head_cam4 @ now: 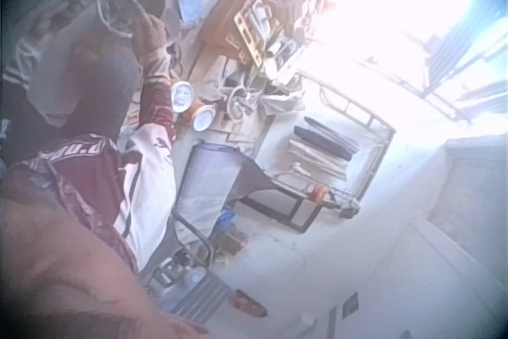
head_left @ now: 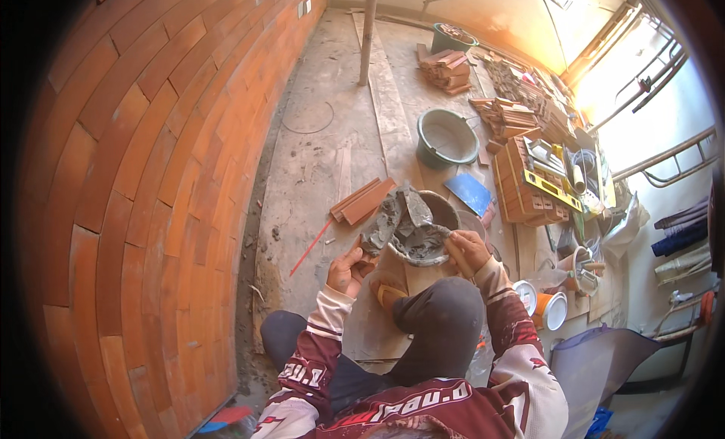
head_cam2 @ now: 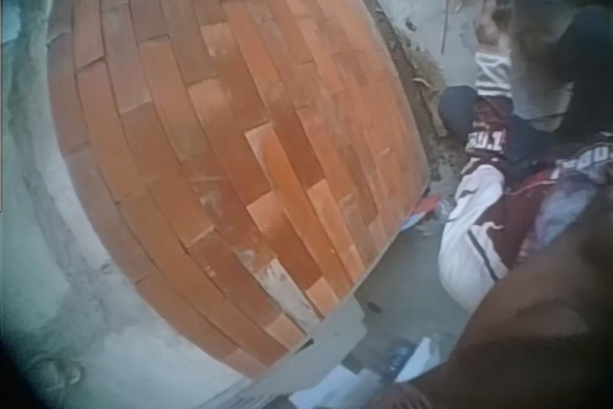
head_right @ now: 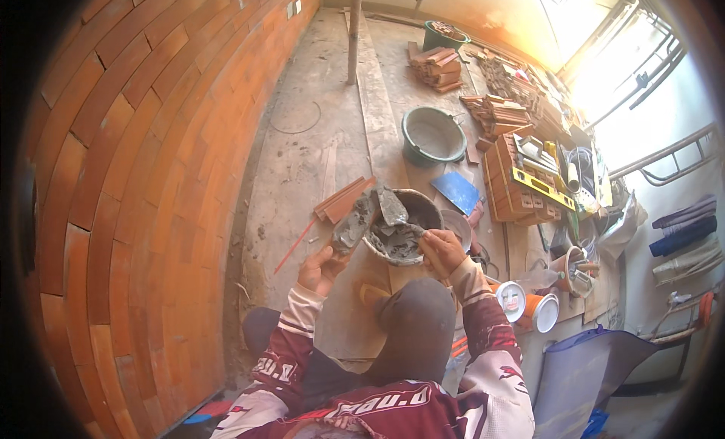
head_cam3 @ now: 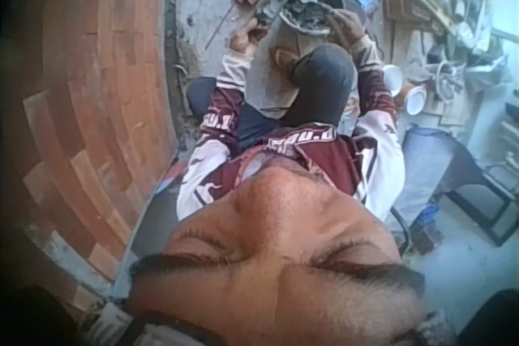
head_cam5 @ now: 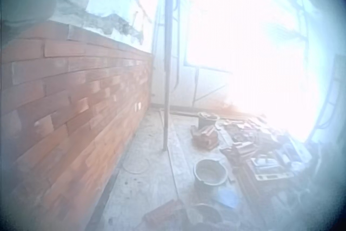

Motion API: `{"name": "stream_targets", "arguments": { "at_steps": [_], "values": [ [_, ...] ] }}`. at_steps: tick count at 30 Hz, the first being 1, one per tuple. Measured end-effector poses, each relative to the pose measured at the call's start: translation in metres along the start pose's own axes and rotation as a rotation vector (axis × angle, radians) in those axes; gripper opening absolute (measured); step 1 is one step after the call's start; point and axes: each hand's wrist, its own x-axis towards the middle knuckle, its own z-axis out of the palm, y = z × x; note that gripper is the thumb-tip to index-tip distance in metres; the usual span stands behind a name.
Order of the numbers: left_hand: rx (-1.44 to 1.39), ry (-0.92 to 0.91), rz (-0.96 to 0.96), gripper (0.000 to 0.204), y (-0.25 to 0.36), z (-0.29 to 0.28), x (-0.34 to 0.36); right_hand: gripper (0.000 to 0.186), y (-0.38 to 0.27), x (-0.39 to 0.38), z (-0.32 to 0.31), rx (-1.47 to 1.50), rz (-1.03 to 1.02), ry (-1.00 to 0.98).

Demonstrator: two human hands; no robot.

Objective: The person mixes cement in a bucket using a trowel, then applies the cement to a terracotta tile and places it on a wall. They tap the tile into place with a hammer and later use a trowel to apply more cement to the wall.

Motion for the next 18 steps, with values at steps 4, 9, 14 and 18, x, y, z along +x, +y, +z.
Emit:
{"name": "stream_targets", "arguments": {
  "at_steps": [4, 9, 14, 18],
  "values": [
    [-0.008, -0.006, 0.030, 0.044, 0.003, 0.004, 0.010, 0.038, -0.007, 0.000, 0.009, -0.022, 0.082, -0.049],
    [-0.033, 0.035, 0.093, 0.034, 0.006, 0.004, 0.028, 0.036, -0.013, -0.008, -0.003, -0.102, 0.208, -0.225],
    [-0.064, 0.073, 0.061, 0.023, 0.010, -0.023, 0.037, 0.036, -0.043, -0.026, 0.014, -0.216, 0.159, -0.225],
    [-0.056, 0.078, 0.033, 0.022, 0.014, -0.021, 0.045, 0.030, -0.012, -0.011, 0.018, -0.392, -0.066, 0.013]
  ]
}}
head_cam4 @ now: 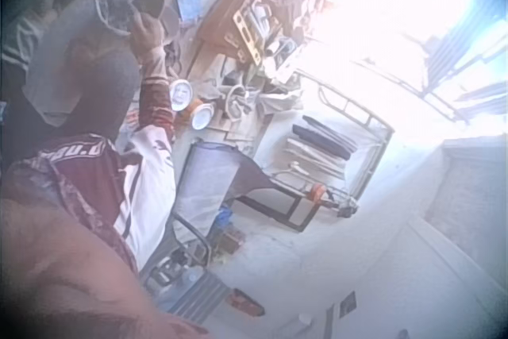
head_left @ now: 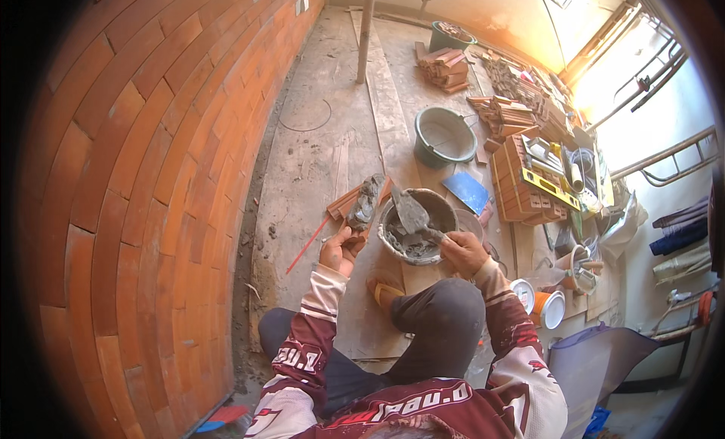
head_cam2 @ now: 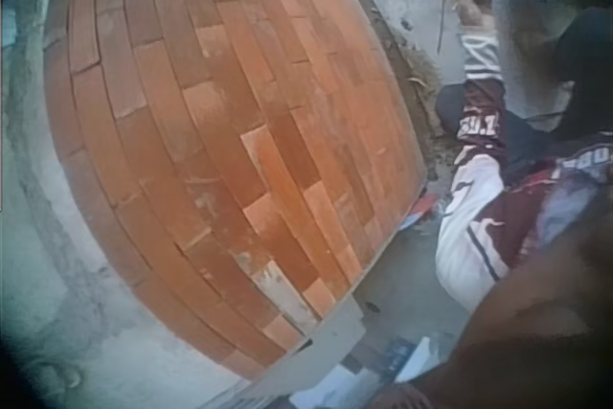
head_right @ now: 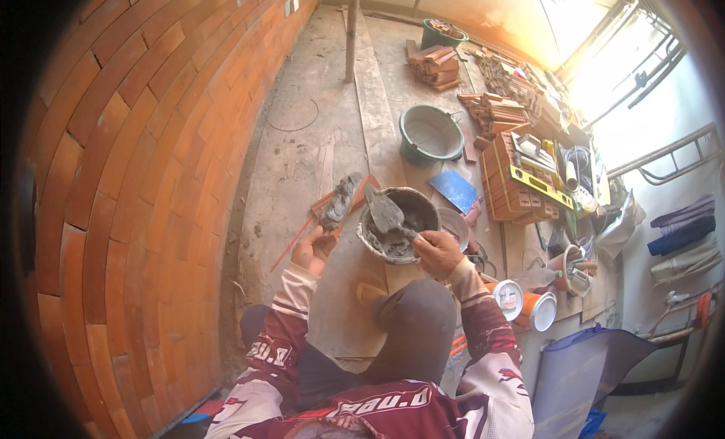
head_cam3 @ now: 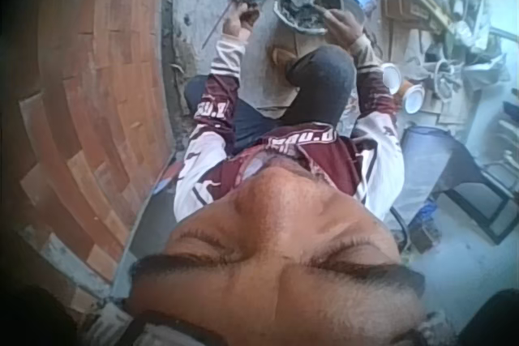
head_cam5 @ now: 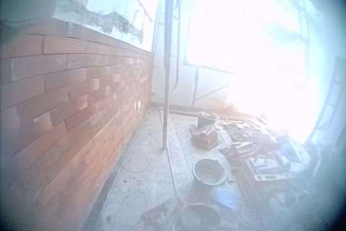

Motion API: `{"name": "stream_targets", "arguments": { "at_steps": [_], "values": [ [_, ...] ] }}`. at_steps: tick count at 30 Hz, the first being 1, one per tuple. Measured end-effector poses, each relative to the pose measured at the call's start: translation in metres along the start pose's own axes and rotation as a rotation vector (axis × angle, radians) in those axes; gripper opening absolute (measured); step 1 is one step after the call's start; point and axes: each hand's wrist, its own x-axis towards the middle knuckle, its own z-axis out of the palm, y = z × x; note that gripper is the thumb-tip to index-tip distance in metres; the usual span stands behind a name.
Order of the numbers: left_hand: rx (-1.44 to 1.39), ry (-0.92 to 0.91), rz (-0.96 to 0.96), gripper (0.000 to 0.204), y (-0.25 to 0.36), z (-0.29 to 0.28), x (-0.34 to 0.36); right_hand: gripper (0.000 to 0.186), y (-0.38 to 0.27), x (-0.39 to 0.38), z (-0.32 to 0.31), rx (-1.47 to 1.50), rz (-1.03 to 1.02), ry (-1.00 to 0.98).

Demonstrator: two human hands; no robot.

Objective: The person mixes cement in a bucket using a trowel, then applies the cement to a terracotta tile and places it on a wall. They tap the tile into place with a hammer and later use a trowel to apply more cement to the wall.

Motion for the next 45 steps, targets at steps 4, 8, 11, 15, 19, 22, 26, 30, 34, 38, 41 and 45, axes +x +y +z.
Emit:
{"name": "stream_targets", "arguments": {
  "at_steps": [4, 8, 11, 15, 19, 22, 26, 30, 34, 38, 41, 45],
  "values": [
    [-0.032, -0.019, -0.032, 0.022, 0.008, 0.015, -0.003, 0.025, 0.004, 0.018, 0.030, -0.038, -0.057, 0.180],
    [-0.062, -0.039, -0.080, 0.021, 0.008, 0.034, -0.004, 0.025, 0.028, 0.036, 0.042, 0.006, -0.119, 0.246],
    [-0.042, -0.030, -0.052, 0.020, 0.006, 0.044, 0.000, 0.026, 0.031, 0.031, 0.044, -0.061, -0.133, 0.217],
    [0.075, 0.015, 0.008, 0.030, 0.011, 0.030, 0.022, 0.029, 0.002, 0.012, 0.041, -0.120, -0.105, 0.059],
    [0.233, -0.028, 0.123, 0.034, 0.007, 0.042, 0.015, 0.030, 0.014, 0.003, 0.018, 0.000, -0.022, 0.095],
    [0.338, 0.013, 0.191, 0.034, 0.008, 0.010, 0.016, 0.031, 0.022, 0.010, -0.013, -0.483, -0.169, 0.172],
    [0.453, 0.074, 0.230, 0.036, 0.021, -0.001, 0.001, 0.033, 0.032, 0.020, -0.037, -0.855, 0.017, -0.003],
    [0.479, -0.004, 0.216, 0.044, 0.036, -0.013, -0.007, 0.033, 0.072, 0.058, -0.055, -1.157, -0.006, -0.272],
    [0.463, -0.006, 0.198, 0.049, 0.060, -0.023, -0.018, 0.036, 0.067, 0.111, -0.036, -1.086, -0.266, 0.046],
    [0.393, -0.008, 0.169, 0.053, 0.074, 0.004, -0.036, 0.055, 0.013, 0.203, -0.020, -0.429, -0.287, -0.314],
    [0.341, -0.040, 0.158, 0.059, 0.102, 0.028, -0.038, 0.069, -0.025, 0.246, 0.002, 0.364, -0.187, -0.555],
    [0.262, 0.032, 0.145, 0.058, 0.112, 0.049, -0.064, 0.088, -0.067, 0.267, 0.030, 0.932, -0.132, -0.790]
  ]
}}
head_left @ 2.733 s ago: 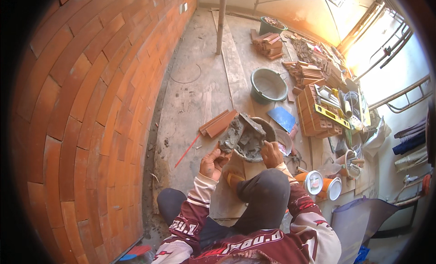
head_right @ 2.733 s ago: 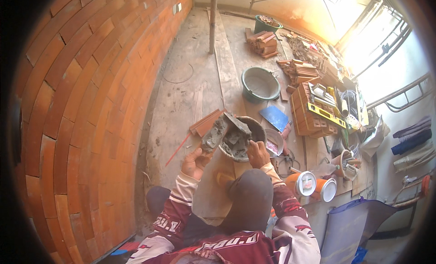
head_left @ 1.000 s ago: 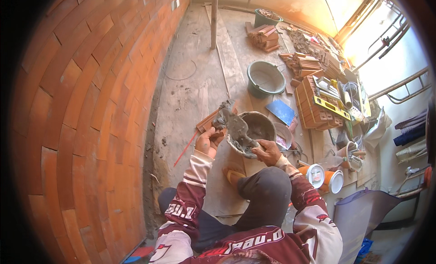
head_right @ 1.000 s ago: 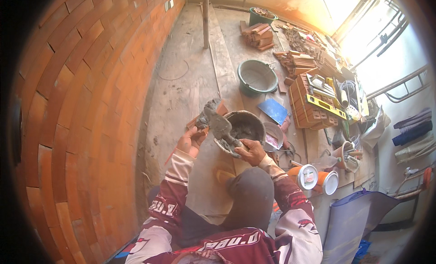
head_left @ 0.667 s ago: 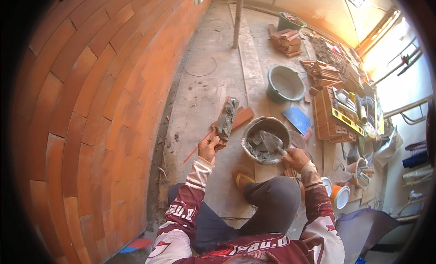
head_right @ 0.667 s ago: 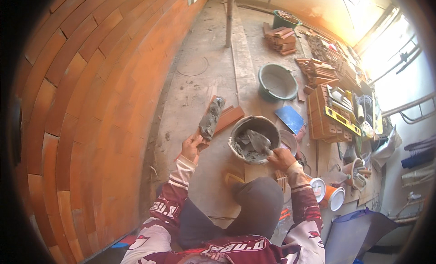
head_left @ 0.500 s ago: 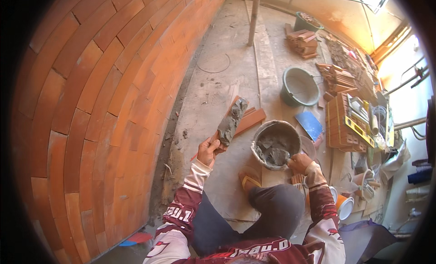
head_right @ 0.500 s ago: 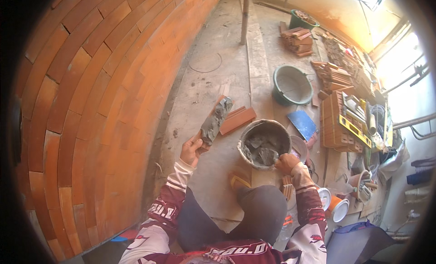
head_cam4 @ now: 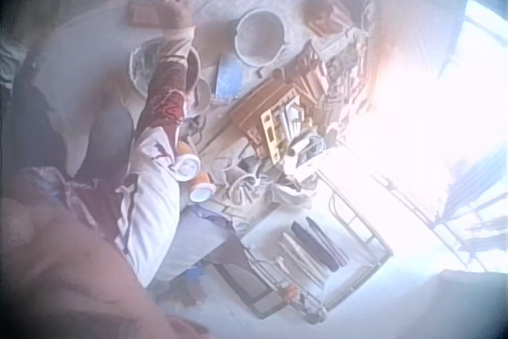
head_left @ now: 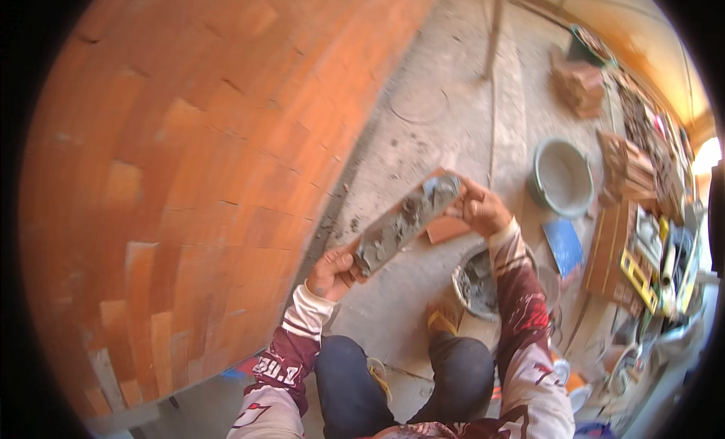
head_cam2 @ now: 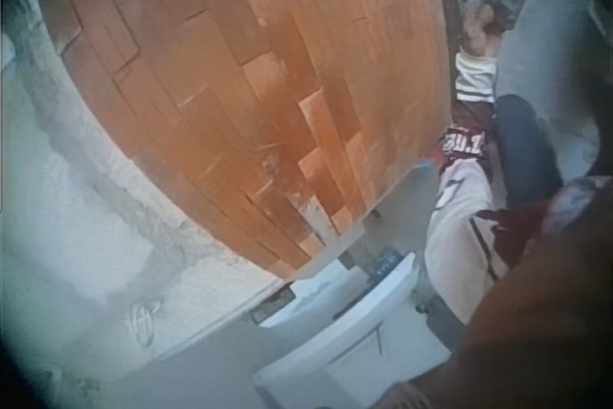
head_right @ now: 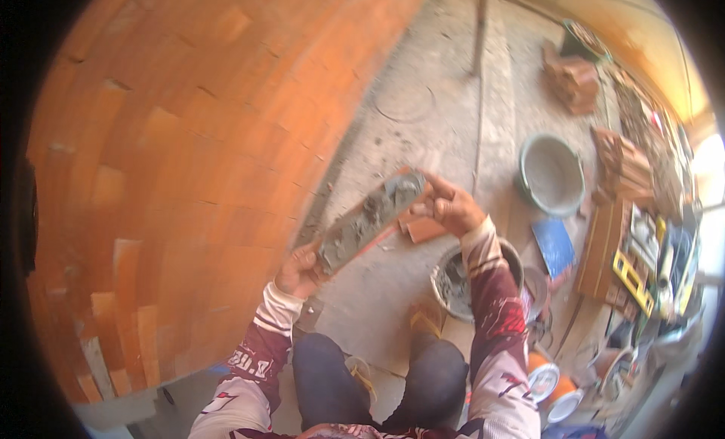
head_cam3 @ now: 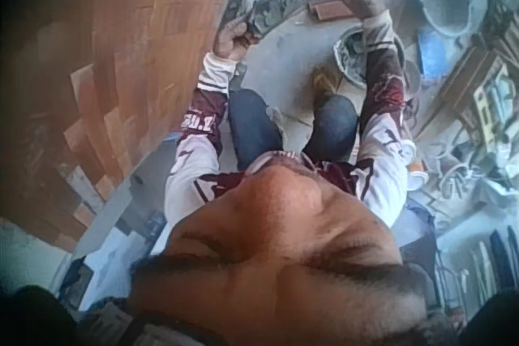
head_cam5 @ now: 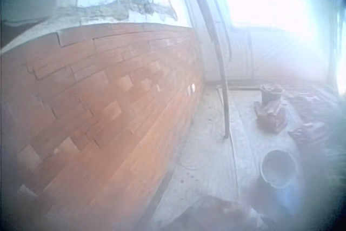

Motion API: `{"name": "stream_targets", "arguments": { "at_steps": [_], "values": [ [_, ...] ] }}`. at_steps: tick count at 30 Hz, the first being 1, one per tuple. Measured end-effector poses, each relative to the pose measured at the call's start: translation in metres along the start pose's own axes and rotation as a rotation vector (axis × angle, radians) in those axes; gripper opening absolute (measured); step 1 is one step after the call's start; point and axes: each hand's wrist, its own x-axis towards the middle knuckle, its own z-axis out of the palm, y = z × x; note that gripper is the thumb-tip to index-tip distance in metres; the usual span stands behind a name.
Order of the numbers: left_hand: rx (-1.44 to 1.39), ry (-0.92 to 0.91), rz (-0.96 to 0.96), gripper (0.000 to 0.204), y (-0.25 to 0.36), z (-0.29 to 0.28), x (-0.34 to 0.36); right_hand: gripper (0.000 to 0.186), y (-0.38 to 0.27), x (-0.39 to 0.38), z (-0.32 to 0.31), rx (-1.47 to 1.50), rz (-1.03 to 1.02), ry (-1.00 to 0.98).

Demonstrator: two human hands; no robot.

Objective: The person mixes cement in a bucket using a trowel, then applies the cement to a terracotta tile and places it on a wall. They tap the tile into place with a hammer and later use a trowel to apply more cement to the wall.

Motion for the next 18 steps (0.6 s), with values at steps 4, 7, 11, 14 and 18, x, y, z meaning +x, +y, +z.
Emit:
{"name": "stream_targets", "arguments": {
  "at_steps": [4, 7, 11, 14, 18],
  "values": [
    [-0.025, 0.068, 0.054, 0.047, 0.062, 0.025, -0.077, 0.074, 0.029, 0.053, 0.066, 0.115, -0.036, -0.053],
    [-0.034, 0.035, 0.106, 0.050, 0.000, 0.004, -0.009, 0.069, 0.020, 0.055, 0.011, -0.028, -0.073, 0.043],
    [-0.152, -0.038, -0.031, 0.051, -0.033, -0.012, 0.035, 0.065, 0.042, 0.030, -0.041, 0.087, -0.151, 0.013],
    [-0.134, -0.008, 0.038, 0.051, -0.013, -0.019, 0.036, 0.067, 0.059, 0.076, -0.046, 0.241, -0.086, -0.131],
    [-0.200, 0.056, 0.049, 0.053, -0.013, -0.022, 0.024, 0.070, 0.072, 0.073, -0.028, 0.284, -0.075, 0.004]
  ]
}}
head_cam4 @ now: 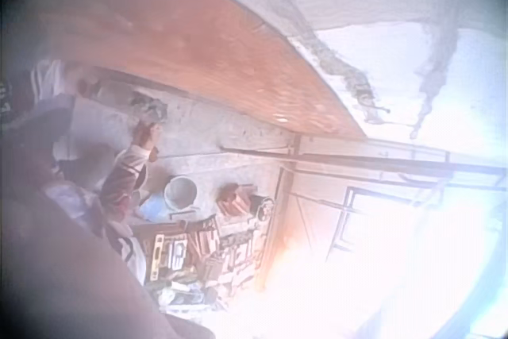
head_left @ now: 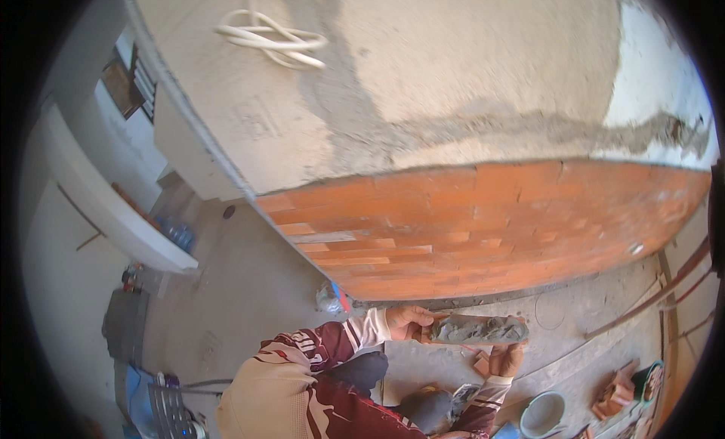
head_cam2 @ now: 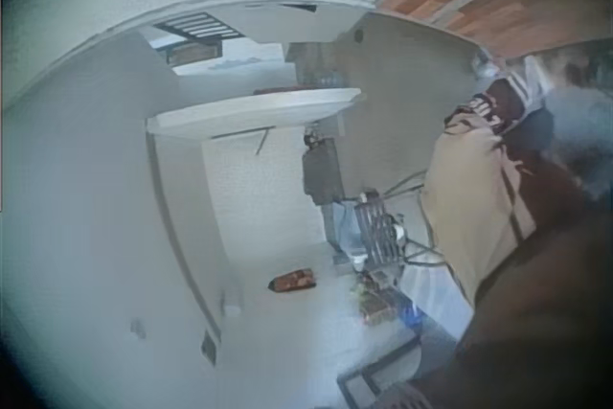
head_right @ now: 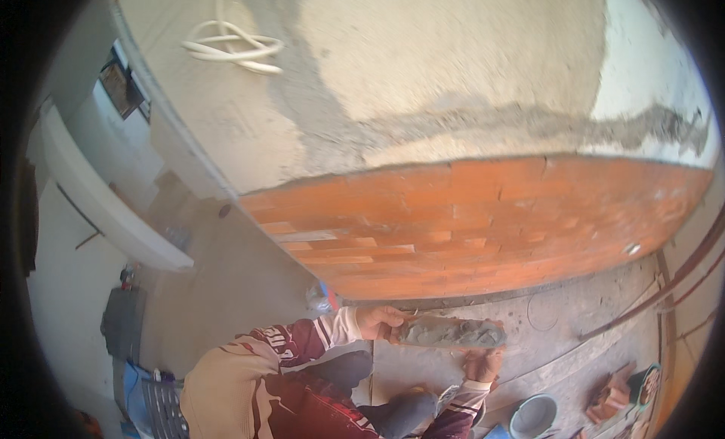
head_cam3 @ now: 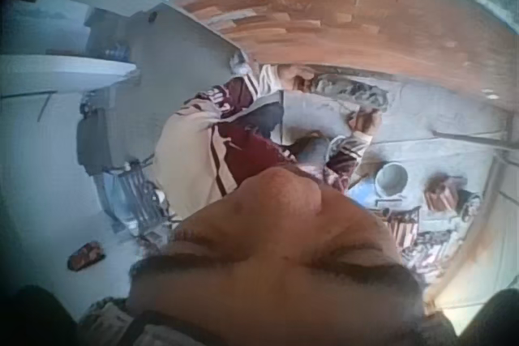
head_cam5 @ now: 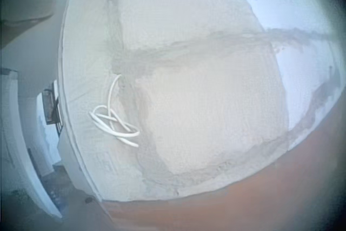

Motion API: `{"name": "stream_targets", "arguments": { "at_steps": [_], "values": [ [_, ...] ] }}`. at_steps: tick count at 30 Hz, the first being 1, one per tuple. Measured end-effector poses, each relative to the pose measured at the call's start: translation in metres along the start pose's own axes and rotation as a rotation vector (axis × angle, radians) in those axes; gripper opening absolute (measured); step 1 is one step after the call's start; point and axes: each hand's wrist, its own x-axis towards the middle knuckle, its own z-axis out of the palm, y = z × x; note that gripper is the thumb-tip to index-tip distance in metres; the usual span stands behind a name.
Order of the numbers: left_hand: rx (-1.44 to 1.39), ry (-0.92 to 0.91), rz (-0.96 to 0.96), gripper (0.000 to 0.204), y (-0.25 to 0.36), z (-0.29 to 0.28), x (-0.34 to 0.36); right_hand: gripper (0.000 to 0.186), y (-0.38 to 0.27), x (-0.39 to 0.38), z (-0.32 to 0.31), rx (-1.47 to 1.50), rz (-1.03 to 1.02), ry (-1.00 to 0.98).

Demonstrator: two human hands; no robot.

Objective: The person mixes cement in a bucket using a trowel, then applies the cement to a terracotta tile and places it on a wall. They tap the tile into place with a hammer and later use a trowel to apply more cement to the wall.

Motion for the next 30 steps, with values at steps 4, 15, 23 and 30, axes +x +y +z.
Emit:
{"name": "stream_targets", "arguments": {
  "at_steps": [4, 15, 23, 30],
  "values": [
    [0.001, 0.077, 0.119, 0.048, 0.031, 0.015, 0.000, 0.071, -0.013, 0.060, 0.038, -0.051, -0.007, -0.152],
    [-0.195, 0.087, 0.553, 0.033, 0.090, -0.007, -0.056, 0.030, 0.077, 0.168, 0.079, 0.102, 0.215, -0.254],
    [-0.237, 0.178, 0.557, 0.048, 0.143, -0.036, -0.109, 0.013, 0.148, 0.174, 0.138, 0.238, 0.214, -0.105],
    [0.432, 0.702, 0.625, 0.015, 0.169, -0.051, -0.133, 0.041, 0.156, 0.173, 0.158, 0.047, 0.001, 0.061]
  ]
}}
